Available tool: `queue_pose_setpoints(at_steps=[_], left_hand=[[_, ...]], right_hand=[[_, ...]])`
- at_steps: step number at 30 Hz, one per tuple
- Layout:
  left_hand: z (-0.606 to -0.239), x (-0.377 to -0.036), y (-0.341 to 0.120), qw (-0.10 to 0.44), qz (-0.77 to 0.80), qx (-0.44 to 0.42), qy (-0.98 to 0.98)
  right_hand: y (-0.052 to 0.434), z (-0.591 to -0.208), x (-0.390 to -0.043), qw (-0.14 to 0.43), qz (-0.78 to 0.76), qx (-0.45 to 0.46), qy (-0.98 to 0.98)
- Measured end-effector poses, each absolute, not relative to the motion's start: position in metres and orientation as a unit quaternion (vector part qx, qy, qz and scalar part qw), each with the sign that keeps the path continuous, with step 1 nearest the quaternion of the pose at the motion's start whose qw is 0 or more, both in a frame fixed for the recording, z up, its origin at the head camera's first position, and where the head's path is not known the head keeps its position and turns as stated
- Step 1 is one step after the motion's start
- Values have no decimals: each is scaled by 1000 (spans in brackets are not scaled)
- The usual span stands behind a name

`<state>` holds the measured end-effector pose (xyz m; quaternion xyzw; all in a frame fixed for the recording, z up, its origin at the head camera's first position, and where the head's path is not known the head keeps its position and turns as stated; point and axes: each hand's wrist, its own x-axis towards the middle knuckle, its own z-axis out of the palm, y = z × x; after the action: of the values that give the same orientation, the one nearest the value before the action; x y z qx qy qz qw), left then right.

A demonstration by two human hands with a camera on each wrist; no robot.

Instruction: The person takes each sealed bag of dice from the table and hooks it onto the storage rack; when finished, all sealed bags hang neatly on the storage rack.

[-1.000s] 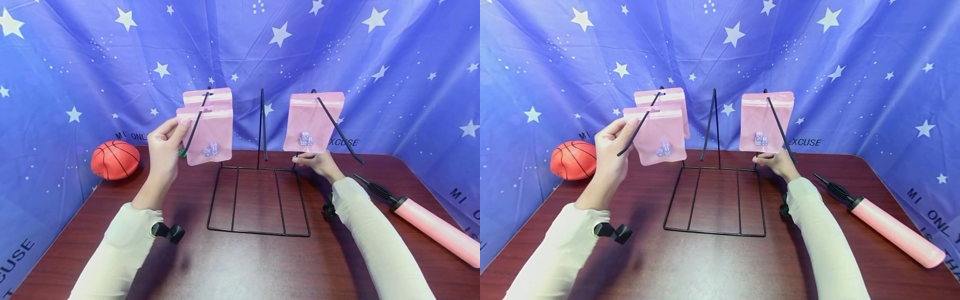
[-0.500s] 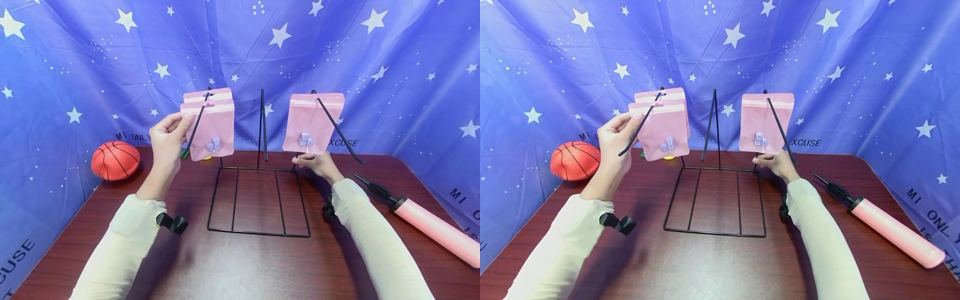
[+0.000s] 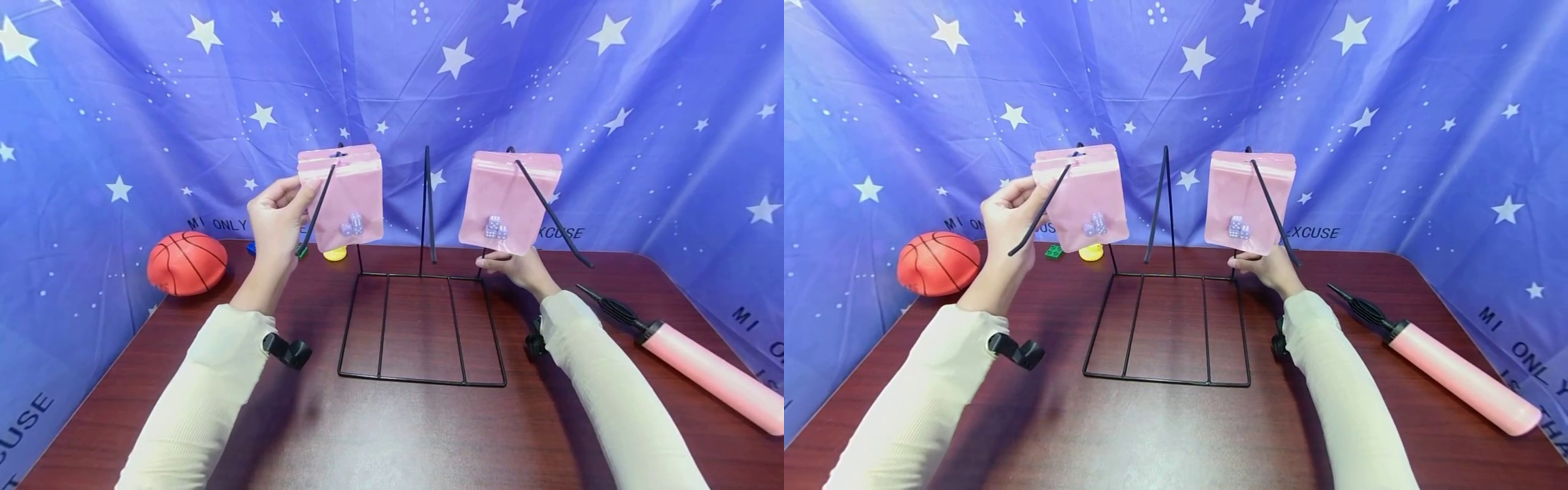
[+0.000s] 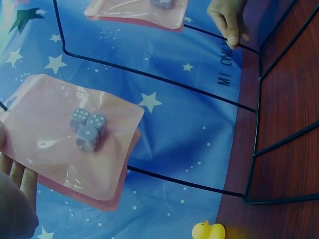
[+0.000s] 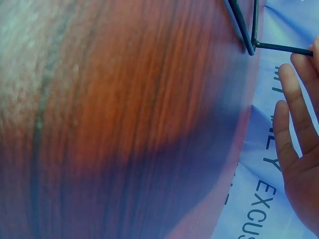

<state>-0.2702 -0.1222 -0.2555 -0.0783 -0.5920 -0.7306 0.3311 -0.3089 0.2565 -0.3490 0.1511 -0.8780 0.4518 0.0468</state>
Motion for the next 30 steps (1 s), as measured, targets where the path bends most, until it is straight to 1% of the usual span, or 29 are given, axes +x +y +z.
queue_pose_setpoints(at_steps=[3,7,11,16,22,30], left_hand=[[-255,-274,-122,336,-727,-85,-593],[-253,-277,-120,339,-722,-85,-597],[-251,-280,-119,343,-719,-75,-600],[-250,-282,-118,345,-716,-66,-603],[-248,-283,-119,358,-696,-51,-620],[-248,-288,-120,377,-680,-22,-629]], right_hand=[[255,-347,-306,54,453,156,-876],[262,-359,-316,56,449,148,-879],[269,-372,-327,43,443,118,-888],[271,-375,-330,24,420,81,-904],[271,-374,-329,24,411,73,-908],[272,-376,-330,35,400,88,-911]])
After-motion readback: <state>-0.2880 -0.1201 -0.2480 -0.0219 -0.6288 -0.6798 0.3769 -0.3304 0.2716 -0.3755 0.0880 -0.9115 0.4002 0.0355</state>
